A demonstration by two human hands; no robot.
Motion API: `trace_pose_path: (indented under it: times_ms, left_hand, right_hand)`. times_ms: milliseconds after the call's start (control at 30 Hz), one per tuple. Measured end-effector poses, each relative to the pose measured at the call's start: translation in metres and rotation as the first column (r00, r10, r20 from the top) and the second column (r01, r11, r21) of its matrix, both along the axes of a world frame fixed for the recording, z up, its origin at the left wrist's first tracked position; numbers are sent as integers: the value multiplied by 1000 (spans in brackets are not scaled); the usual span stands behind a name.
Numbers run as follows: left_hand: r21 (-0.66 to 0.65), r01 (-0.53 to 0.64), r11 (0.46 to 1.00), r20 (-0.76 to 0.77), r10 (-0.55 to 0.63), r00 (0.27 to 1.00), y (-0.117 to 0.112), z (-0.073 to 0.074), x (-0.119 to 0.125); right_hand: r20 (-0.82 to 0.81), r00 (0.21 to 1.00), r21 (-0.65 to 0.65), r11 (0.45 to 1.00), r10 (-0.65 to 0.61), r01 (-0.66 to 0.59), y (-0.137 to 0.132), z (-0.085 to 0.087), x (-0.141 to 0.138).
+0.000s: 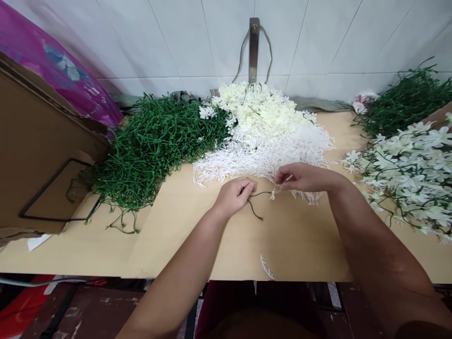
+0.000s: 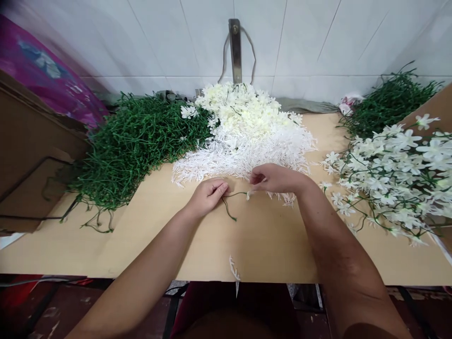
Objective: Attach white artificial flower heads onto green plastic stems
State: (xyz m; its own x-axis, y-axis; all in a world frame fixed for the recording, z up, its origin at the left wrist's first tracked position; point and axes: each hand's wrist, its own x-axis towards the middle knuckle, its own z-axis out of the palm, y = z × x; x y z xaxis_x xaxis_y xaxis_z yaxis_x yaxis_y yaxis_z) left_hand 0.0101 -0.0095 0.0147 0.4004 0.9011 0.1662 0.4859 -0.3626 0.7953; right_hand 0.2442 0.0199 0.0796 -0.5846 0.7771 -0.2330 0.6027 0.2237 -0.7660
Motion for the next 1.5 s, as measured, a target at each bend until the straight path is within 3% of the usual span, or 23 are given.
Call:
trace_pose_path:
  times_ms: [100, 200, 333, 367, 467, 567, 733, 800, 867, 933, 1033, 1167, 1267, 1367, 1433, 1500]
  left_hand:
    - [75, -104, 992, -53, 108, 993, 2, -1, -3]
    - [17, -152, 988, 1, 152, 988, 6, -8, -4]
    - [-35, -176, 984, 25, 176, 984, 11, -15, -5]
    - [-35, -173, 984, 24, 174, 984, 11, -16, -5]
    - [-27, -155, 988, 9, 155, 988, 11, -14, -5]
    - [-11, -153, 988, -36, 153, 988, 10, -11, -4]
    - [-9, -173, 985, -71, 172, 982, 9, -7, -2]
    - [-25, -182, 983, -64, 180, 982, 10, -7, -2]
    - [-42, -187, 981, -45, 186, 982, 11, -9, -2]
    - [-60, -197, 978, -18, 197, 980, 12, -11, -2]
    - [-89, -219, 972, 24, 222, 975, 13, -13, -3]
    - [-136, -229, 964, 150, 249, 957, 15, -13, -3]
    - [-212, -226, 951, 334, 288, 898, 16, -11, -1]
    - [-300, -171, 939, 541, 315, 780, 16, -7, 2]
    - [-341, -123, 932, 616, 321, 720, 15, -5, 3]
    - [-381, -104, 919, 623, 339, 705, 14, -3, 4]
  right_hand:
    - [-50, 994, 149, 984, -92, 99, 13, 18, -4]
    - [-68, 973, 322, 918, -223, 232, 40, 27, -32]
    - [137, 882, 587, 754, -450, 294, 87, 15, -78]
    - [205, 845, 609, 740, -494, 285, 96, 9, -85]
    - [279, 790, 604, 739, -546, 297, 112, -7, -93]
    - [256, 772, 586, 728, -582, 355, 112, -15, -82]
    - [20, 813, 578, 670, -582, 466, 108, -9, -53]
    - [-133, 803, 516, 652, -580, 556, 105, -3, -46]
    - [-310, 753, 366, 658, -581, 658, 101, 2, -44]
    - [-455, 689, 172, 704, -564, 690, 95, 5, -45]
    - [-555, 634, -56, 785, -538, 617, 81, 6, -49]
    - [-614, 590, -232, 834, -525, 501, 64, -3, -51]
    - [-632, 606, -294, 873, -484, 390, 52, -12, -54]
    - [-607, 683, -275, 914, -406, 299, 39, -19, -65]
    - [-552, 754, -234, 934, -356, 270, 30, -23, -75]
    - [-481, 817, -172, 948, -317, 267, 21, -24, -84]
